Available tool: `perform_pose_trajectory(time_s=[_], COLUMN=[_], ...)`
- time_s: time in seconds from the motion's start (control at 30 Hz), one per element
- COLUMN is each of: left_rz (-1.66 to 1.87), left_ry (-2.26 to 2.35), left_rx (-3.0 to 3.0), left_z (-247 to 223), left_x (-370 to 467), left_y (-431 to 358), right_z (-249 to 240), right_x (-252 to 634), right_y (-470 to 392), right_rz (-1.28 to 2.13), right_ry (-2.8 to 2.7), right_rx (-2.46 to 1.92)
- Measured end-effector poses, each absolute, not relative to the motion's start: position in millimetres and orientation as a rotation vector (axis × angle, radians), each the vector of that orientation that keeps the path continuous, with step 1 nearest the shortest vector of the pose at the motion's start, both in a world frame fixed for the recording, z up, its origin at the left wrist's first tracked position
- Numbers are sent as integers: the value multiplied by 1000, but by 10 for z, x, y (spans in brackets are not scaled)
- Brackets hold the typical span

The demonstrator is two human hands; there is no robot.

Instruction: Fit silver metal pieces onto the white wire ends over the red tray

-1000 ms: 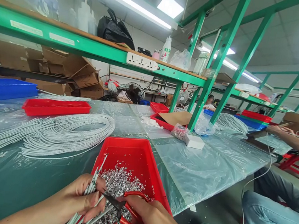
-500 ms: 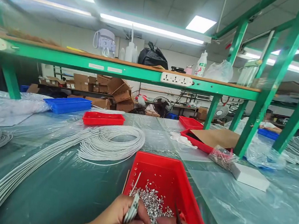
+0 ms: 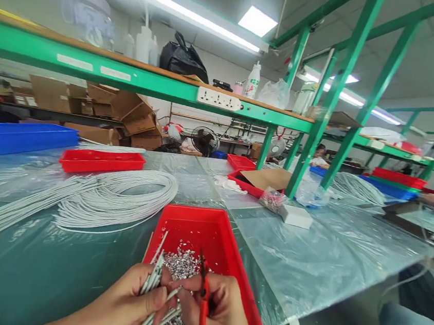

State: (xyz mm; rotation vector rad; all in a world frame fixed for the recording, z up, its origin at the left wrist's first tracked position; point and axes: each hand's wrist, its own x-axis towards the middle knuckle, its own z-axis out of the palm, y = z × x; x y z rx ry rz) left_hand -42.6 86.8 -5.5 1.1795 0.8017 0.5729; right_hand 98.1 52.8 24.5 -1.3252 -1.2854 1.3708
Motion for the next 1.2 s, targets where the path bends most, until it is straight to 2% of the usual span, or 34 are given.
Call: perform_pose_trajectory(time_s=[0.2, 0.43, 0.63, 0.77, 0.93, 1.07, 1.2], left_rz=[529, 648, 659, 483, 482, 340, 323], left_ry=[907, 1029, 995, 840, 799, 755, 971], left_rx=[1205, 1323, 1251, 1200, 1129, 1200, 1288], left_z=[-48, -154, -132, -78, -47, 18, -13], left_x=[-425, -420, -426, -435, -438, -421, -382], left_y=[862, 842, 835, 856, 858, 803, 755], right_z=[51, -68, -297, -222, -51, -16, -25], right_x=[1097, 1035, 1112, 1092, 1031, 1059, 1206], right_y=[631, 609, 723, 717, 661, 676, 800], right_rz=[1430, 1319, 1197, 1247, 1402, 1475, 1261], right_ry=[-1518, -1191, -1598, -1520, -1479, -1535, -1710], right_rx=[-1221, -1328, -1410, -1290, -1233, -1167, -1304])
